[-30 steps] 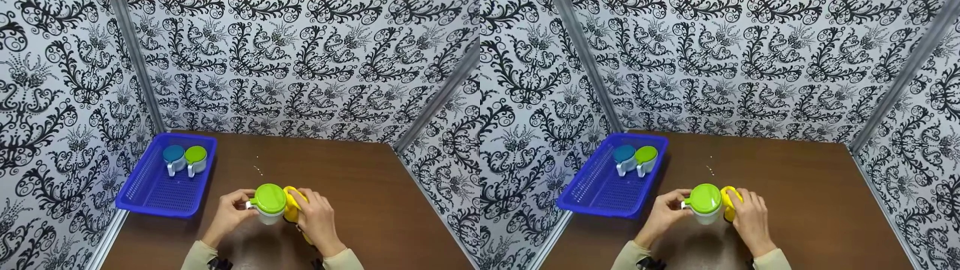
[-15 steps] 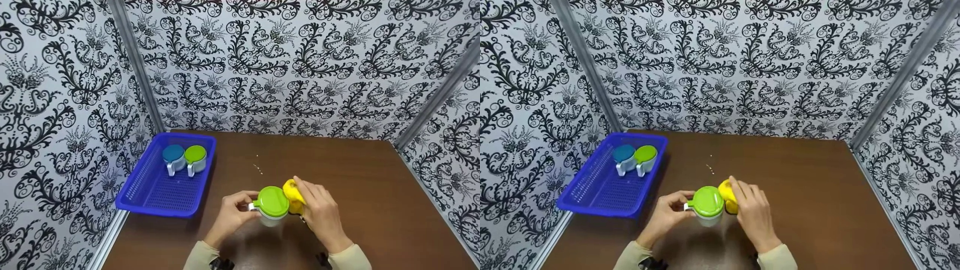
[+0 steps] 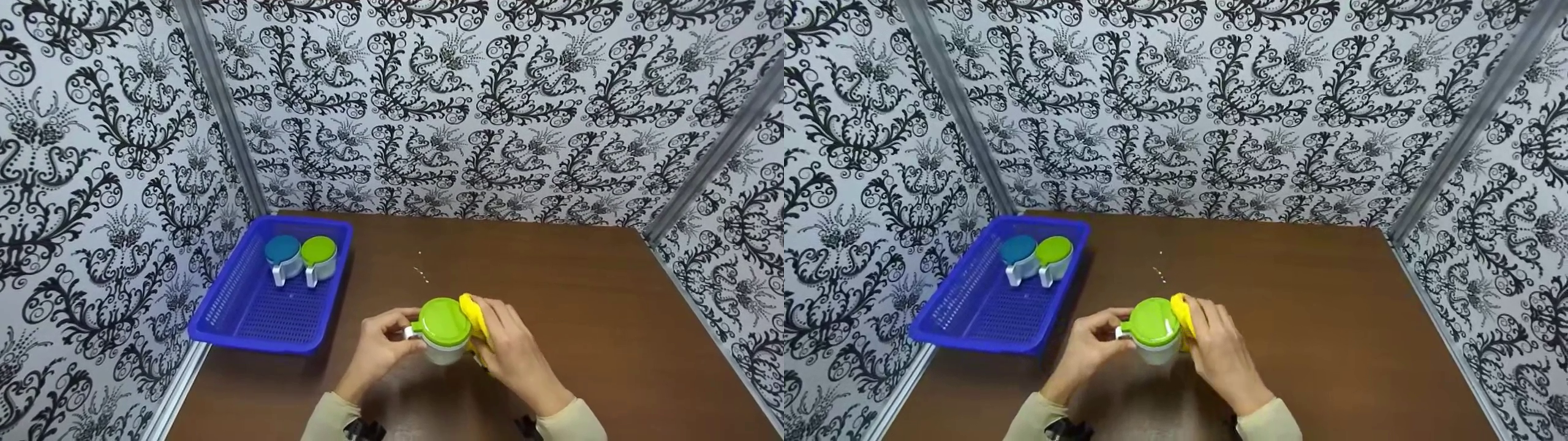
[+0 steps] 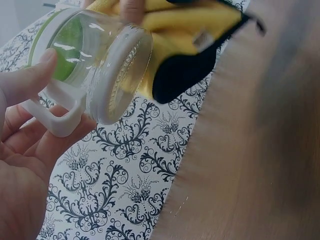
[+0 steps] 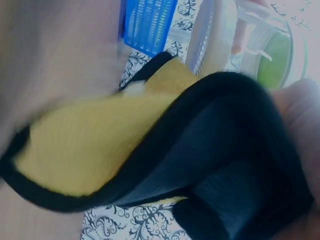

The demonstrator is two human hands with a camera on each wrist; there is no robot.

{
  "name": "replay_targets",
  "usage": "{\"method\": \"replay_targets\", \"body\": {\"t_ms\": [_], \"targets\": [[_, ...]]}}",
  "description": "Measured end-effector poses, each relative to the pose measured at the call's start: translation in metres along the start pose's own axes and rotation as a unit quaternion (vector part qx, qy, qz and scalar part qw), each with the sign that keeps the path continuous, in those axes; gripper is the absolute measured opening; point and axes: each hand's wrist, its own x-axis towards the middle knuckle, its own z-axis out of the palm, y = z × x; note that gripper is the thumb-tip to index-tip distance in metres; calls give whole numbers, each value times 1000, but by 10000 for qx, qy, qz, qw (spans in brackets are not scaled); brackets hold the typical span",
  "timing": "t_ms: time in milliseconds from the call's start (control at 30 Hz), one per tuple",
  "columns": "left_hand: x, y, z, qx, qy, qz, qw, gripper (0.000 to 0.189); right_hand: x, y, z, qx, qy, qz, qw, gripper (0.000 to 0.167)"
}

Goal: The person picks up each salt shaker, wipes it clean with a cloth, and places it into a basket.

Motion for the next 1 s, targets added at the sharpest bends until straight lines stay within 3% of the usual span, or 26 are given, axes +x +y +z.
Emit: {"method": "replay_targets", "body": {"t_ms": [133,367,633,867,1000], "targets": [[0,-2,-1,-26,45,-2,10000,28,2,1,-1,122,67,82,9999,95],[-2,14,2,-101,-28,256,9996,26,0,3,-6,-148,440,292,9985,96],[-1,-5,-1,-86,28,104,9999,25,3,9,-10,-487,542,273,9970,91],[1,-8,-3,-105,15,105,9999,25,4,6,-13,-182,675,605,9957,85],[-1,-6,-3,-71,56,180,9998,26,4,3,-16,-87,640,472,9968,80]]}}
